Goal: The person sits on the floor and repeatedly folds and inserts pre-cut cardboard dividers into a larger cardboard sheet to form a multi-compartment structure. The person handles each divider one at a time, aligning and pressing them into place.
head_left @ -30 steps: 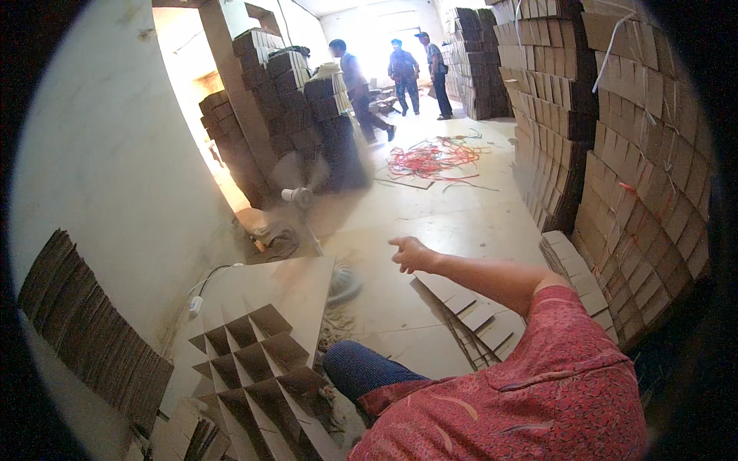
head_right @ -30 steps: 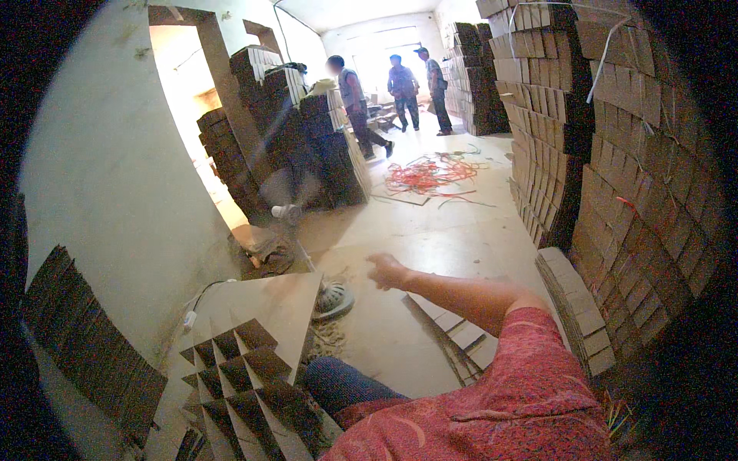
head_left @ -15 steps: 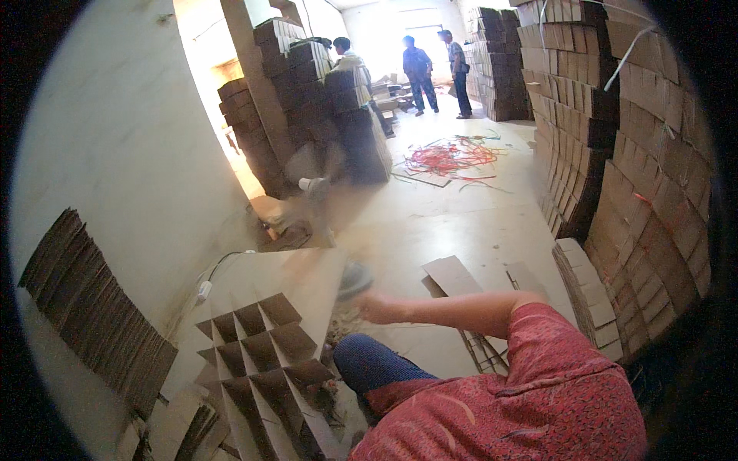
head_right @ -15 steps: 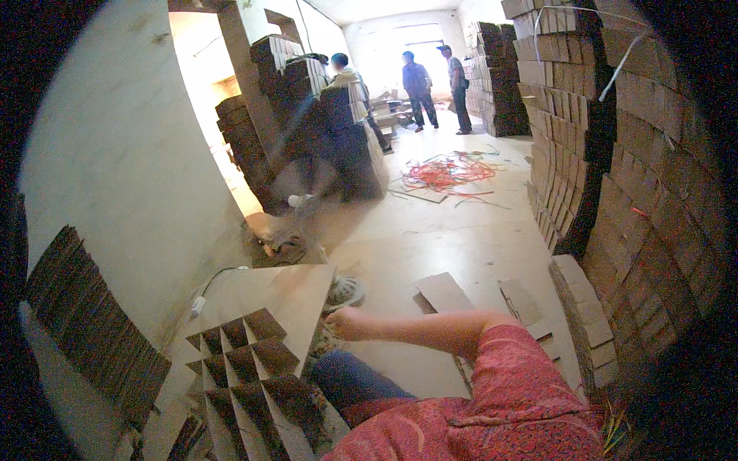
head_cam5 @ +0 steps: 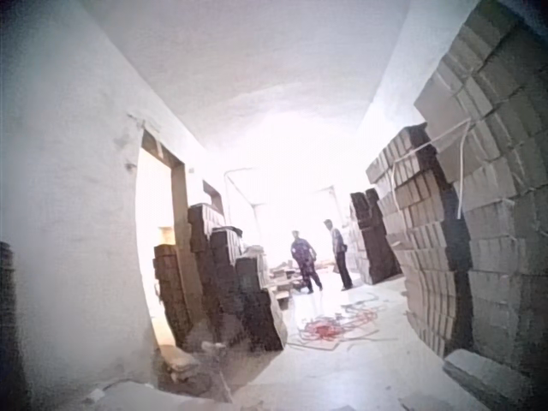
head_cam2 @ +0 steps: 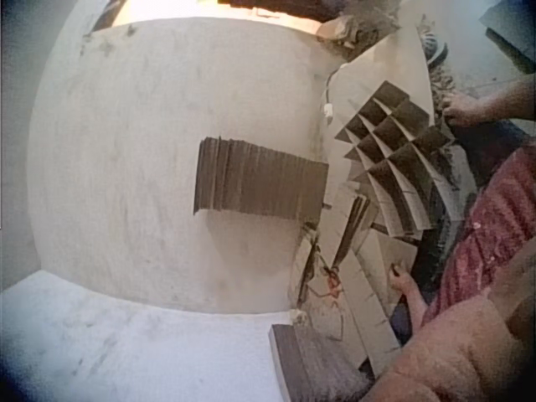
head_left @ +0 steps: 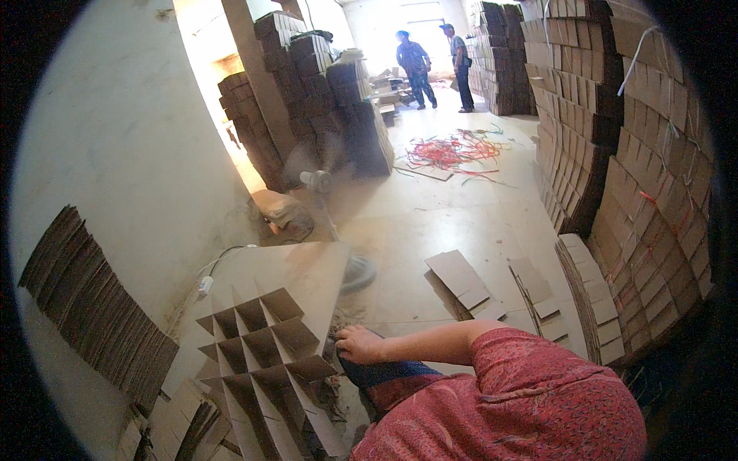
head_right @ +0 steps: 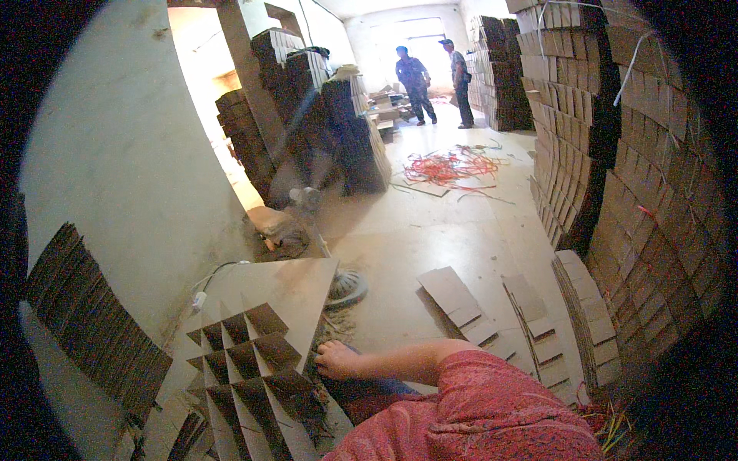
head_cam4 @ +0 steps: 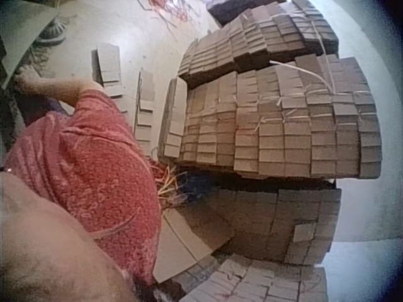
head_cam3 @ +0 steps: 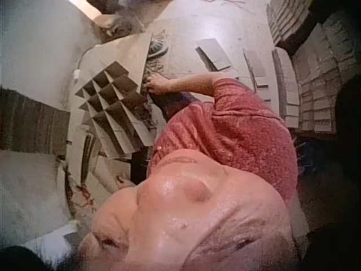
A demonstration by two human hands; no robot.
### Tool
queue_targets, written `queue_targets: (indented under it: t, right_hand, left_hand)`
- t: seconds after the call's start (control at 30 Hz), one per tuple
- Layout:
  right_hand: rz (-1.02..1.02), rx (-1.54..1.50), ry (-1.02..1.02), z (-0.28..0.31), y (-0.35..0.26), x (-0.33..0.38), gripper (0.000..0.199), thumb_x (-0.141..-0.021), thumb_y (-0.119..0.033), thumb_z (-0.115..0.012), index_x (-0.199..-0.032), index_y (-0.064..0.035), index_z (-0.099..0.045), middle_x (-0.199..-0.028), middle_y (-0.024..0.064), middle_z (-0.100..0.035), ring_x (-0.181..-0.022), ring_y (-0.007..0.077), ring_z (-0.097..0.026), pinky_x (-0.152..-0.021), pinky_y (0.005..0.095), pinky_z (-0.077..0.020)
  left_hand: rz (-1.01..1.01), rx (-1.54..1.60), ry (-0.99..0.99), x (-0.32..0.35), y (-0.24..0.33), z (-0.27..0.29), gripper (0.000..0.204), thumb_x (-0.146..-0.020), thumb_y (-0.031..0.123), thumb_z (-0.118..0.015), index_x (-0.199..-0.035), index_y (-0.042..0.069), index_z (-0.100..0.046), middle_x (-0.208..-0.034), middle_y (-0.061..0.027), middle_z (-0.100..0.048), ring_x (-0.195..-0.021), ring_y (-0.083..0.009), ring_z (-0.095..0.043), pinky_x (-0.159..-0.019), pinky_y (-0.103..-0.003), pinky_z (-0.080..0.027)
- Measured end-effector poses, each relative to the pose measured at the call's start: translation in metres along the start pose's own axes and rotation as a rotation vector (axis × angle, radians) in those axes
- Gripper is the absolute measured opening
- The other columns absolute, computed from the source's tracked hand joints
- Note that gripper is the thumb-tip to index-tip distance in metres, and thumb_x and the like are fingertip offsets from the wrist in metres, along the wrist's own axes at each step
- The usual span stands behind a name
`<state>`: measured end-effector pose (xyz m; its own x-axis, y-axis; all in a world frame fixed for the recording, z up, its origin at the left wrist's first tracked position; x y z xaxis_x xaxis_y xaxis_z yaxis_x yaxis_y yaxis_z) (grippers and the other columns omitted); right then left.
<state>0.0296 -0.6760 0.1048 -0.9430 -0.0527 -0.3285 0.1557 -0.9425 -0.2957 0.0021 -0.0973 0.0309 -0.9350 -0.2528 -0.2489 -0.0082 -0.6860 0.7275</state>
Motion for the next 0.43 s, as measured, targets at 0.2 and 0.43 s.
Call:
queue_targets:
  t: [0.2,0.43]
  right_hand:
    - [-0.024,-0.015,0.057,0.002,-0.003,-0.001,0.035,-0.08,-0.026,-0.062,-0.108,-0.0048,-0.06,-0.112,0.0178,-0.055,-0.105,0.0352,-0.051,-0.089,0.044,-0.0405]
    - [-0.018,-0.092,0.045,-0.01,0.005,-0.001,0.037,-0.079,-0.029,-0.063,-0.107,-0.0051,-0.06,-0.11,0.0189,-0.056,-0.102,0.0372,-0.052,-0.088,0.0468,-0.0422]
  left_hand:
    - [0.056,0.086,0.013,-0.004,-0.017,-0.001,0.029,-0.093,0.014,-0.051,-0.116,-0.001,-0.058,-0.102,-0.0153,-0.064,-0.096,-0.0239,-0.062,-0.08,-0.032,-0.052]
    - [0.195,0.158,-0.041,0.004,0.015,-0.002,0.033,-0.095,0.019,-0.05,-0.123,0.002,-0.053,-0.113,-0.0184,-0.061,-0.101,-0.0288,-0.061,-0.086,-0.036,-0.052]
Point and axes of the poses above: each hand's wrist, its own x-axis away from the middle knuckle, its own z-axis out of the back of the hand, y = z × x, the point moved 8 cm from there along -x, towards the middle knuckle
